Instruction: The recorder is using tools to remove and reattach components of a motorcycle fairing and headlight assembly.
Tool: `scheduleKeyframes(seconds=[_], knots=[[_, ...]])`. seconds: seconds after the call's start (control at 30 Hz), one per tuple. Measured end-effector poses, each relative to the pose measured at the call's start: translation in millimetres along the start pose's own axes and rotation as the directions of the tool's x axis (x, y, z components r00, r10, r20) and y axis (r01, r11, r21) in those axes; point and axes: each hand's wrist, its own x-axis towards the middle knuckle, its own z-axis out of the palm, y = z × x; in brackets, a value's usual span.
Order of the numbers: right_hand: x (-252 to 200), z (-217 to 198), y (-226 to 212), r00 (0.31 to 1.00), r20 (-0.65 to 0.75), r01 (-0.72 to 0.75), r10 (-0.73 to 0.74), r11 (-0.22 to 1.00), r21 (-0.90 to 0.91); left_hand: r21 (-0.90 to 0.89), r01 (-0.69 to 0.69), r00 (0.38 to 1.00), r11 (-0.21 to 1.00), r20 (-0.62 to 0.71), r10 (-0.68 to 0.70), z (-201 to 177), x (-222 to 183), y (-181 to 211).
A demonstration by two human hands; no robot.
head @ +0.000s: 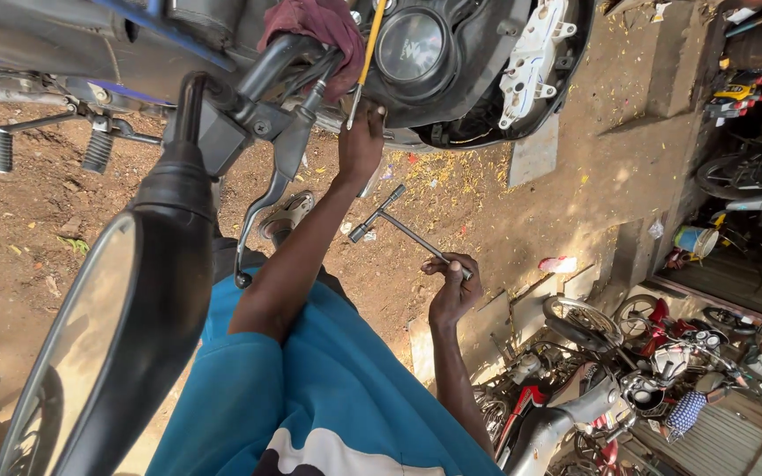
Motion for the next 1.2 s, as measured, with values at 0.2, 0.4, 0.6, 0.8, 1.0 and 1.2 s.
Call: scheduleKeyframes(seconds=[0.2, 0.4, 0.6, 0.8, 1.0, 1.2], knots=[[0, -9, 7, 0.999, -0.001, 0.049, -0.049, 0.999, -0.004, -0.504, 0.390, 0.918, 0.771, 0.147, -0.368, 8, -1, 33], [-4, -19, 11, 0.997, 0.031, 0.077, -0.077, 0.997, -0.020, -0.820, 0.401, 0.861, 0.408, 0.186, -0.473, 47, 7, -15], [2, -16, 18, 0.997, 0.069, 0.028, -0.034, 0.996, 0.090, -0.635, 0.573, 0.817, 0.518, 0.390, -0.425, -4, 4, -9], [30, 11, 59, 0.993, 0.075, -0.115, 0.097, 0.948, 0.297, 0.144, 0.084, 0.910, 0.986, 0.393, -0.135, -92, -25, 11], [53, 41, 108, 0.964, 0.025, -0.249, 0.263, 0.870, 0.426, 0.016, -0.009, 0.935, 1.000, 0.354, 0.003, -91, -15, 26], [59, 55, 139, 0.862, 0.030, -0.409, 0.506, 0.660, 0.630, 0.020, 0.026, 0.978, 0.999, 0.207, -0.029, -65, -3, 15]])
